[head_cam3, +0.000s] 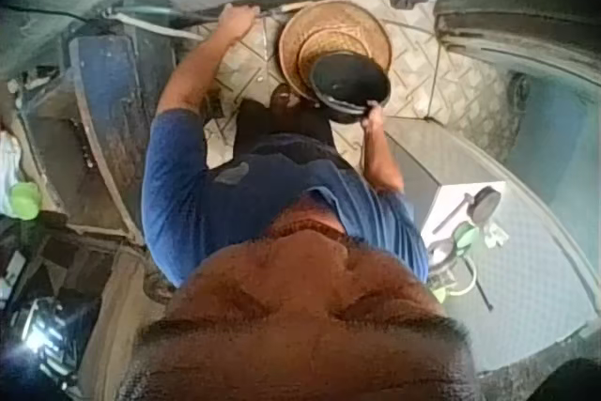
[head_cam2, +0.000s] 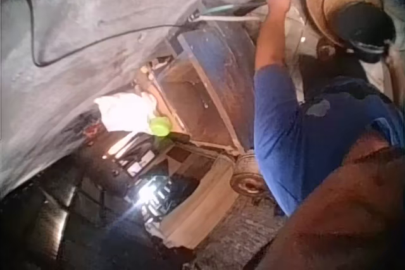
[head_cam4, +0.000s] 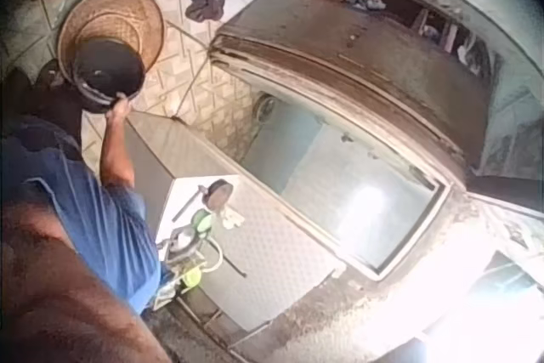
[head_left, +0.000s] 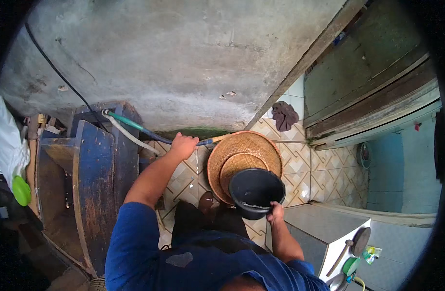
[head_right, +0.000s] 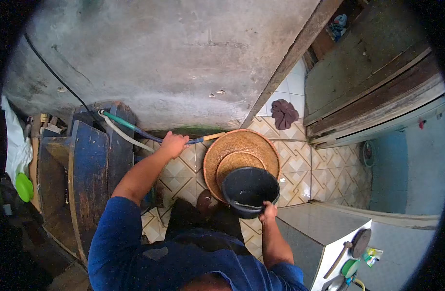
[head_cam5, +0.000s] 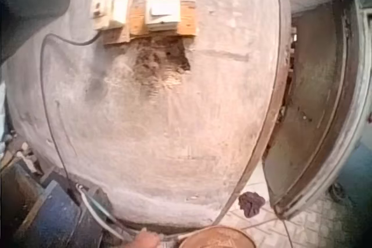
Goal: The person repeatedly dips a black bucket into a large blue barrel of water, filling and emptying it while also handling a small blue scoop and a sponge at a sink.
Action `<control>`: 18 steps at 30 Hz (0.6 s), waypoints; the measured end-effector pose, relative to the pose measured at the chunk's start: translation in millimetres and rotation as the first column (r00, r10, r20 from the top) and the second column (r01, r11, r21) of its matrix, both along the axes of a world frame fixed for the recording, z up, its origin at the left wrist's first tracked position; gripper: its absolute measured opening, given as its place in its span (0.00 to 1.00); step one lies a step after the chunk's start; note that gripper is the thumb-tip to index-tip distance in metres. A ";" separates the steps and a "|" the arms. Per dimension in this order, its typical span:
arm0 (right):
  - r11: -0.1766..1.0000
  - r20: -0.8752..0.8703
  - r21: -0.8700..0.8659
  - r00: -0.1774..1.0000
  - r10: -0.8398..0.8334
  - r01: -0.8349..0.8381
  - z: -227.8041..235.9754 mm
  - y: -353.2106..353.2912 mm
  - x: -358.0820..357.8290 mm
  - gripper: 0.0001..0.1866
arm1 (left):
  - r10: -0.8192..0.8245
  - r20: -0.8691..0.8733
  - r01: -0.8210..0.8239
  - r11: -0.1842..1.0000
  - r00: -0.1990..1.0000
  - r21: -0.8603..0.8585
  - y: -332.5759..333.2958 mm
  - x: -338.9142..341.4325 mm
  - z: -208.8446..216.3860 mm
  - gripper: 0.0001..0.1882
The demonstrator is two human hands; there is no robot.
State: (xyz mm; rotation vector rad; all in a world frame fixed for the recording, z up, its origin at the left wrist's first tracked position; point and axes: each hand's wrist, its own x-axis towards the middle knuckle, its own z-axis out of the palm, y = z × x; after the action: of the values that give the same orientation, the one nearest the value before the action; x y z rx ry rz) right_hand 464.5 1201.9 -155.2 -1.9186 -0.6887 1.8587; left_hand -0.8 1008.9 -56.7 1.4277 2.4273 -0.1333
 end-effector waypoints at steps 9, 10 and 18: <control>0.713 0.577 0.081 0.616 0.536 -0.696 -28.6 22.2 -95.4 0.36 | 0.081 -0.212 -0.026 0.968 0.974 0.248 -13.5 -8.0 190.2 0.10; 0.715 0.606 0.195 0.655 0.451 -0.672 -46.9 29.4 -89.0 0.36 | 0.052 -0.273 0.042 0.944 0.961 0.326 -4.9 -6.7 217.9 0.10; 0.072 0.325 0.758 0.471 0.820 -0.649 88.1 36.4 -252.4 0.52 | 0.153 -0.596 0.201 0.851 0.788 0.484 -57.6 23.8 358.5 0.13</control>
State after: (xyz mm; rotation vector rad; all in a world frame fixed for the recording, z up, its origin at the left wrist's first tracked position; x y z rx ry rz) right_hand 212.1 1238.3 -67.1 -0.6442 -2.3344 1.5296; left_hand 23.0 951.3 301.8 1.8821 3.1647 0.0937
